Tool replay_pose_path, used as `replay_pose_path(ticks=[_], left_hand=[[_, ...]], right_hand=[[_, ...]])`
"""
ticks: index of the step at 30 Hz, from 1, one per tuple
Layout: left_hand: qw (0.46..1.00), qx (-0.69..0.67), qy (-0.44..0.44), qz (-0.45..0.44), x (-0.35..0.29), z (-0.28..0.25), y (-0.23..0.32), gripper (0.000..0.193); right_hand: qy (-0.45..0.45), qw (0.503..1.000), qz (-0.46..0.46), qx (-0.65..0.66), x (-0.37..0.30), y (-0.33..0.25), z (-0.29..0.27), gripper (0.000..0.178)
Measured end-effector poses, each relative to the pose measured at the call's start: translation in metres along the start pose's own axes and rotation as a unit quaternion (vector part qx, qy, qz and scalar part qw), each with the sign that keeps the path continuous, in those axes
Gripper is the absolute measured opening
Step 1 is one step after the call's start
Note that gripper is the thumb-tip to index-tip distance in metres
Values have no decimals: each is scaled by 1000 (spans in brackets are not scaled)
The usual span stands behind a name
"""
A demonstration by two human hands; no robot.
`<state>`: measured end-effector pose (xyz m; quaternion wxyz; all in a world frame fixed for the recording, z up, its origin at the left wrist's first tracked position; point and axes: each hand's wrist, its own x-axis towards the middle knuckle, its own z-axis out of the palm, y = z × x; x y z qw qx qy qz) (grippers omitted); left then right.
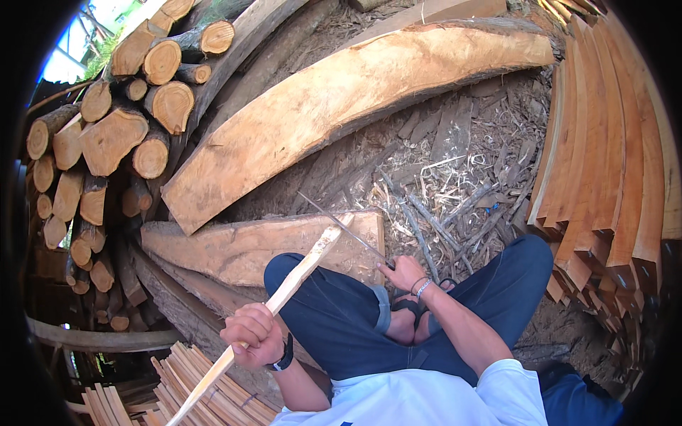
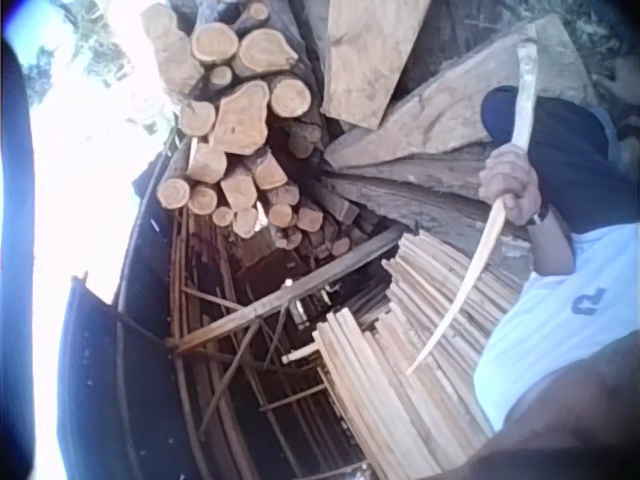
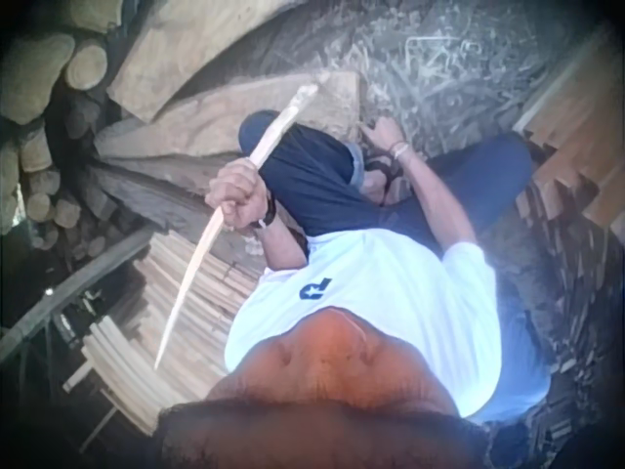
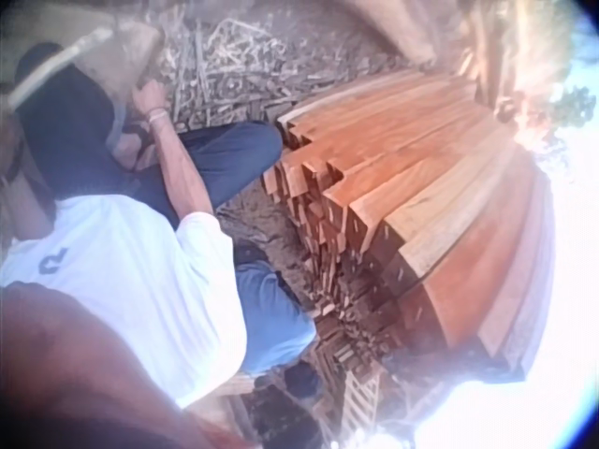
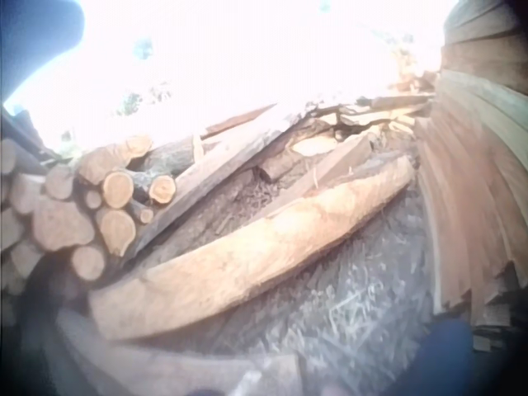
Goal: The person shaves a piece of wood using a handheld blade, removing thin layers of material.
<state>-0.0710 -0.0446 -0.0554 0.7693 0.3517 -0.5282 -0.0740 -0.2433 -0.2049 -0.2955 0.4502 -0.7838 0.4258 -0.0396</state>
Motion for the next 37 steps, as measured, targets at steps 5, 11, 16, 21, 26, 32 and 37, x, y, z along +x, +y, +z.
replay_pose_path(ticks=[5, 11, 16, 21, 26, 32, 37], left_hand=[[1000, 1, -15, -17, 1, -7, -13, 51], [998, -10, 44, -36, -18, -25, -10, 50], [995, -13, 89, -38, -25, -25, -2, 48], [994, -27, 81, -64, -21, -31, 9, 47], [996, -20, 75, -42, -29, -30, 11, 46], [998, -18, 59, -34, -34, -19, 11, 45], [997, -20, 52, -44, -34, -22, 13, 45]], right_hand=[[-25, 999, 19, 42, -4, -16, -11, 69], [-43, 998, -2, 44, -18, -27, -26, 65], [-51, 999, -8, 14, -24, -40, -37, 63], [-57, 998, 0, -13, -23, -44, -38, 63], [-65, 998, 0, -21, -23, -45, -37, 65], [-72, 996, 32, -32, -19, -43, -36, 66], [-62, 997, 17, -40, -23, -38, -32, 65]])
